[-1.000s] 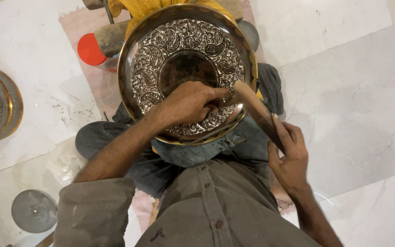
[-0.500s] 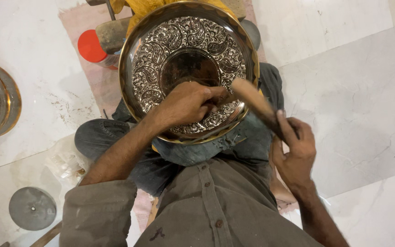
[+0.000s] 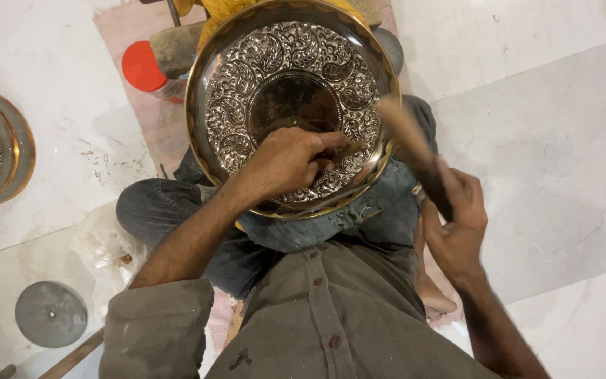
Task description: The person sits on the floor and uses a grinding disc to polish the center of a large ornate metal plate. They then switch to a wooden mallet and repeatedly tap the plate's surface to refine the finish.
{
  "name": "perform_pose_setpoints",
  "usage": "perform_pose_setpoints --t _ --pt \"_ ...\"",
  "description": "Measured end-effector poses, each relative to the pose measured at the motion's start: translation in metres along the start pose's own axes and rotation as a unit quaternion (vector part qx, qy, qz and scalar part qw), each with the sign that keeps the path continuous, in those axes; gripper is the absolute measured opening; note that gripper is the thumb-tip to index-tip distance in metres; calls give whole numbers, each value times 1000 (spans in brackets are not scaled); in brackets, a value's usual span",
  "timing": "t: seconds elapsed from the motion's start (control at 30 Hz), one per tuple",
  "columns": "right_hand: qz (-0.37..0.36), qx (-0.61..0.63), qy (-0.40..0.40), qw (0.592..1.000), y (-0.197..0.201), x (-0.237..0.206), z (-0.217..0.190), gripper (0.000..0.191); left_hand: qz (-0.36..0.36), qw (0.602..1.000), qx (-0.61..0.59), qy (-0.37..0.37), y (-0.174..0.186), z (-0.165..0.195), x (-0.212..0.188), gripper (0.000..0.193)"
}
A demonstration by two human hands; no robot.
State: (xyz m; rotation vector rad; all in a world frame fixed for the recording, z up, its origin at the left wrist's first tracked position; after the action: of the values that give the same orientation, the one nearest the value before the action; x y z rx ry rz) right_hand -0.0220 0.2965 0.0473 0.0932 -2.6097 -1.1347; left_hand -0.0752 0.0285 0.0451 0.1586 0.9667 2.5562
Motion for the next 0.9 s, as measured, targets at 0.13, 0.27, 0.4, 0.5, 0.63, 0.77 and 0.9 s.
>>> perform_pose_setpoints --t 0.13,0.27,0.4,0.5,0.63,0.77,0.9 --pt "-28 19 -14 999 -3 3 3 67 1 999 15 30 1 -2 -3 46" --pt "-25 56 -31 998 -2 7 5 64 7 999 1 43 3 2 -6 43" --pt "-38 -159 87 983 -6 13 -8 65 1 997 2 71 4 1 -9 42" --pt "-35 143 -76 986 -5 18 5 66 24 999 4 43 6 3 -10 44" --pt "-55 -56 66 995 -3 24 -15 66 32 998 -3 53 1 -3 -13 39" --pt "-82 -61 48 994 -2 31 -16 67 55 997 3 49 1 -5 -16 40" --pt "-58 8 27 998 -1 36 -17 68 70 996 1 46 0 -4 -18 40"
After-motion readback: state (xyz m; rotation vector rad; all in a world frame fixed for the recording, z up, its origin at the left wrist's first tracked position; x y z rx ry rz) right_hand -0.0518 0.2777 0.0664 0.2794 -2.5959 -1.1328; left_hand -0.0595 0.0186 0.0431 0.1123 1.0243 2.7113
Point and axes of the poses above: each hand's wrist, its own x-axis towards the middle knuckle, its own y-axis out of the back of the hand, z = x × y, the point moved 6 cm from there along x, towards the middle knuckle, and after that the axes turned 4 degrees about z, right-handed, at the moved point
